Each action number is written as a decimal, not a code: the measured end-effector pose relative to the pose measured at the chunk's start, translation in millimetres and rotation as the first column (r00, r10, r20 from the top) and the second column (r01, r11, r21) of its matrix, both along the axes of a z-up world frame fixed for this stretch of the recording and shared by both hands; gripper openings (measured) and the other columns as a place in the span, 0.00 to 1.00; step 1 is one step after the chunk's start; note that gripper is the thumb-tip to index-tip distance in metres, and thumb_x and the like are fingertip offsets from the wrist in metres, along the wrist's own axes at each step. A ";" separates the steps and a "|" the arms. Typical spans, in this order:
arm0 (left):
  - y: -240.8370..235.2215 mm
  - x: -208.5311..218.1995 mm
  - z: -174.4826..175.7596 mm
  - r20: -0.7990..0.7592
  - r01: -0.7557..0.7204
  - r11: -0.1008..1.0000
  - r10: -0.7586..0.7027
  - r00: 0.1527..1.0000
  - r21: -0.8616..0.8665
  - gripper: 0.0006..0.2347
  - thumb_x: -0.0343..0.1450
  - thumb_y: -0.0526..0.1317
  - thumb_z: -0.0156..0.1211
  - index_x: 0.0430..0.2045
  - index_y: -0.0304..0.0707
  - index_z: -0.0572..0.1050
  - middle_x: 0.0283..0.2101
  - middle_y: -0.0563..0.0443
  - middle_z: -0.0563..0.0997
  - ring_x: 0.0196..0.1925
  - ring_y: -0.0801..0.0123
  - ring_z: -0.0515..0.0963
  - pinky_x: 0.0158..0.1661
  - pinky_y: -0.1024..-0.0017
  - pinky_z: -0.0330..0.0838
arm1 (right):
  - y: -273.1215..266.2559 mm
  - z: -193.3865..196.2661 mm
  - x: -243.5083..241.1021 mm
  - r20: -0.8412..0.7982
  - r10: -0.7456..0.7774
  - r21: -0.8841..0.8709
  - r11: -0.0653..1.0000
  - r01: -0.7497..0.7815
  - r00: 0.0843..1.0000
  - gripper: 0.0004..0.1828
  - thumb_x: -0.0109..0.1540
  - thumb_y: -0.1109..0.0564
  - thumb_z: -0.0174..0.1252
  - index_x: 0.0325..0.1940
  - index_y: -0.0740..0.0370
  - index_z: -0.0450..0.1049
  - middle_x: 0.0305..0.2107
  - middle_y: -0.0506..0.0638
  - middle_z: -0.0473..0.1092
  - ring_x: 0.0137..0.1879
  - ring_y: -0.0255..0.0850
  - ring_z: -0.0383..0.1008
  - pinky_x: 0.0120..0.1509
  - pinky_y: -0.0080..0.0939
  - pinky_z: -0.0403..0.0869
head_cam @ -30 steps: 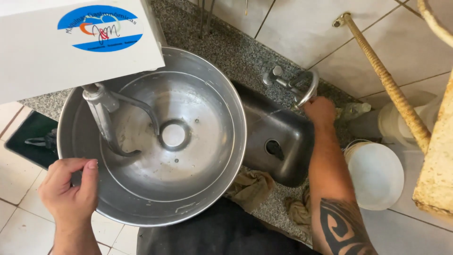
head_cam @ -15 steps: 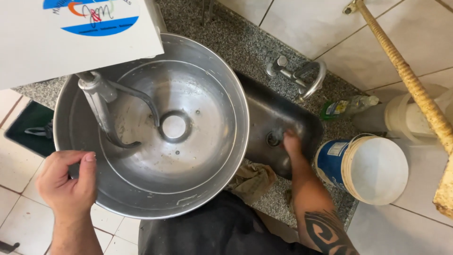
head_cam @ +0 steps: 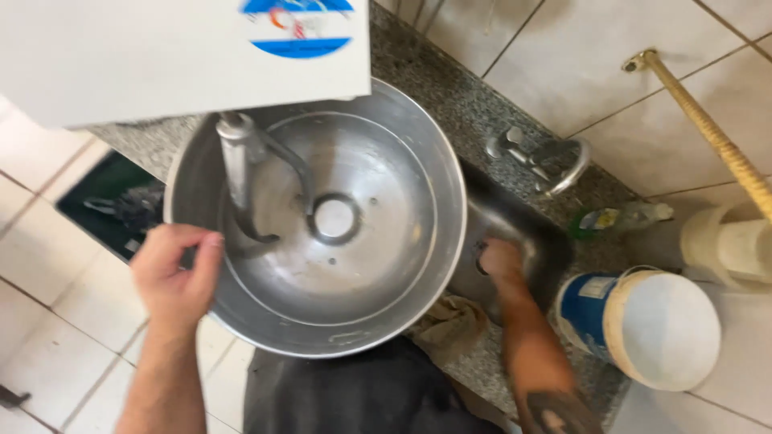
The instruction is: The person scrubs the inside of a large metal bowl with a steel wool pad under running water from a tap. They repeatedly rinse the pad and the bowl, scrubbing the bottom and sides to remove residue.
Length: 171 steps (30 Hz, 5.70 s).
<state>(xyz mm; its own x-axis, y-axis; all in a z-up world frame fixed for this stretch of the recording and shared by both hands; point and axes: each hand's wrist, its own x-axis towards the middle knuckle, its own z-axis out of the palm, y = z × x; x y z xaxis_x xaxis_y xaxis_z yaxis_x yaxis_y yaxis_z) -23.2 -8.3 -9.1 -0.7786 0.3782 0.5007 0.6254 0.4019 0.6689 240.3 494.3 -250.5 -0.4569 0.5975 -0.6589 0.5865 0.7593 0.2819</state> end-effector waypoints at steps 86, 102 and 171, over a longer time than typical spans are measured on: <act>347.0 -21.0 -197.8 0.672 0.034 0.986 0.085 0.735 -0.162 0.13 0.71 0.51 0.59 0.32 0.43 0.81 0.31 0.45 0.84 0.42 0.50 0.86 0.41 0.56 0.81 | -144.2 233.0 -100.2 -0.789 -0.604 -0.600 0.797 -0.076 -0.110 0.35 0.53 0.72 0.46 0.65 0.63 0.70 0.50 0.60 0.75 0.57 0.42 0.72 0.62 0.48 0.73; 308.4 -27.5 -125.7 0.374 0.132 0.906 0.031 0.927 -0.402 0.13 0.75 0.46 0.52 0.35 0.39 0.82 0.32 0.40 0.84 0.42 0.46 0.86 0.41 0.52 0.80 | -156.8 249.6 -92.4 -0.866 -0.499 -0.496 0.866 0.070 0.035 0.37 0.54 0.68 0.50 0.69 0.59 0.68 0.53 0.63 0.73 0.63 0.55 0.72 0.67 0.54 0.69; 301.0 -7.6 -64.3 -0.494 0.684 0.712 -0.657 0.570 -0.157 0.12 0.79 0.41 0.42 0.25 0.43 0.68 0.22 0.50 0.69 0.25 0.52 0.78 0.27 0.56 0.73 | -178.2 254.7 -73.2 -0.805 -0.593 -0.593 0.805 -0.002 0.039 0.30 0.72 0.47 0.45 0.79 0.50 0.52 0.69 0.64 0.59 0.74 0.57 0.56 0.77 0.58 0.56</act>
<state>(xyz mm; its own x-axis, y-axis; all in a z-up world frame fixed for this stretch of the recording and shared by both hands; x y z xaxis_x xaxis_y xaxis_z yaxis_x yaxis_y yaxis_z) -30.9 292.6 -73.5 0.0427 0.6566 0.7530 0.9357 -0.2905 0.2003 167.1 316.1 4.2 -0.6774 0.7356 -0.0068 0.3031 0.2707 -0.9137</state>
